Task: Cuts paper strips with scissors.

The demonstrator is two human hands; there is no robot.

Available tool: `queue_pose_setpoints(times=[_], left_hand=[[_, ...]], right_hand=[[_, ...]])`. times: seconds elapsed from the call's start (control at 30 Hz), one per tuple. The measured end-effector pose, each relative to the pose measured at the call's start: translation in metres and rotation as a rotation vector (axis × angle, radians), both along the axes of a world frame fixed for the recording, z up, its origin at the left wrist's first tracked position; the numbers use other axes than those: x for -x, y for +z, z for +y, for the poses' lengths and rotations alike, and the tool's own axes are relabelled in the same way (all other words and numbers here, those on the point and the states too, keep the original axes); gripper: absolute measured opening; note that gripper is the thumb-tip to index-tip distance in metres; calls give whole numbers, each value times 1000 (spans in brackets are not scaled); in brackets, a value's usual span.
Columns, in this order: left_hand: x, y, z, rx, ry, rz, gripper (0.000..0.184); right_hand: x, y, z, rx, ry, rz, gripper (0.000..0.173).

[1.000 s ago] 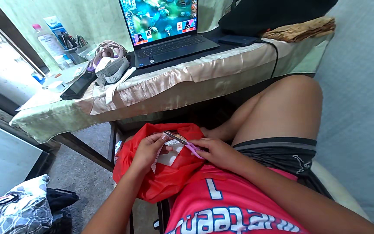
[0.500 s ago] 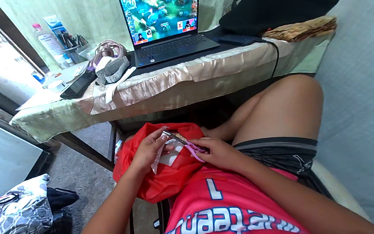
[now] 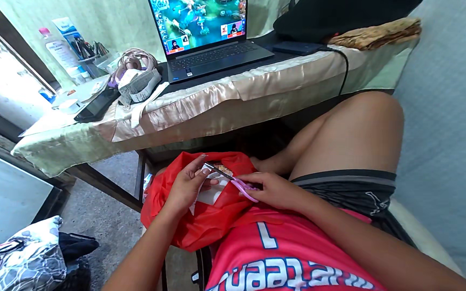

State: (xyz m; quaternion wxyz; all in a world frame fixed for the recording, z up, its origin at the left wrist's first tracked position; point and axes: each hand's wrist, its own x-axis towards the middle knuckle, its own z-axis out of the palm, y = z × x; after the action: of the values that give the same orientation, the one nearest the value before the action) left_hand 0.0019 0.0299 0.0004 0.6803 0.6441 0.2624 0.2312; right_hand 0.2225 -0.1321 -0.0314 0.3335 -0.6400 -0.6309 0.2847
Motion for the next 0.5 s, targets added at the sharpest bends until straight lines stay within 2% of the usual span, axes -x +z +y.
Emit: queue_pose_setpoints(times=[0.13, 0.5], left_hand=[[1, 2, -1, -18, -20, -8, 49], [1, 3, -1, -7, -14, -28, 49]], right_hand=[[1, 4, -1, 50, 1, 27, 36], [2, 4, -2, 34, 54, 105, 42]])
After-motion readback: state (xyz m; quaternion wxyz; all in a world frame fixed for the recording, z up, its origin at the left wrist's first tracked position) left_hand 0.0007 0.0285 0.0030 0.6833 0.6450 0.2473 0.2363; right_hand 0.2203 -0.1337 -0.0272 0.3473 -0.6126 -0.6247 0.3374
